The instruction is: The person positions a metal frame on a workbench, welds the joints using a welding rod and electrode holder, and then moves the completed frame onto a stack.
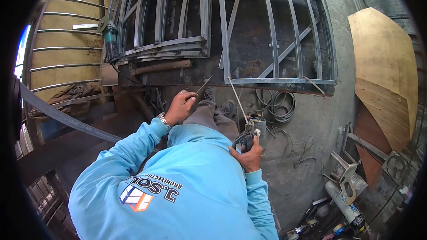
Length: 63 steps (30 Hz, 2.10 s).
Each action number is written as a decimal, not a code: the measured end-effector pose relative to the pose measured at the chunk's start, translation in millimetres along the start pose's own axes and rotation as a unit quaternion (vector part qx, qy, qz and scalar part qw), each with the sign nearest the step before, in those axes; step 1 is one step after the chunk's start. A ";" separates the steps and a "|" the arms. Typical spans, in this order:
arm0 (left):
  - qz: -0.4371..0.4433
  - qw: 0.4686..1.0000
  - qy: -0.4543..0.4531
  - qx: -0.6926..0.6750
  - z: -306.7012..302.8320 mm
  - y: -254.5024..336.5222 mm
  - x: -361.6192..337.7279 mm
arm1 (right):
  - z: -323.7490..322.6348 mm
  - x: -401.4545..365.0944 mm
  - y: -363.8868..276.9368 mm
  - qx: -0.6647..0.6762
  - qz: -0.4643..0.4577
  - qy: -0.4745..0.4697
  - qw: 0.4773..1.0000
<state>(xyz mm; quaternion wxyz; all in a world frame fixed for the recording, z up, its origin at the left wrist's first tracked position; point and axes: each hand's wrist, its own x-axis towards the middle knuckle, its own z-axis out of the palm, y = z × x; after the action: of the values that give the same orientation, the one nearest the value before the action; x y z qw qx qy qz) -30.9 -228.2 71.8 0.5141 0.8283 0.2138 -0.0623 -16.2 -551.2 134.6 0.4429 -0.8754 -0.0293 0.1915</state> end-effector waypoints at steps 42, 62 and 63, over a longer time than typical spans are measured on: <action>-0.001 1.000 -0.001 -0.017 6.4 -5.9 -3.6 | -2.9 -18.6 3.1 -0.018 -0.013 0.034 0.999; 0.001 1.000 -0.001 -0.013 6.7 -8.3 -2.2 | -9.4 -13.3 -3.9 -0.055 0.002 -0.028 0.998; 0.000 1.000 -0.001 -0.013 6.0 -7.2 -1.5 | -9.9 -13.6 -3.7 -0.055 0.002 -0.028 0.998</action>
<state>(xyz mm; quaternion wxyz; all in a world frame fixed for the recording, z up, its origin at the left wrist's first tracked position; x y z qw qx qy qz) -34.6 -231.2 63.5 0.5254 0.8214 0.2136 -0.0602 -24.8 -559.5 147.0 0.3927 -0.8928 -0.0504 0.2150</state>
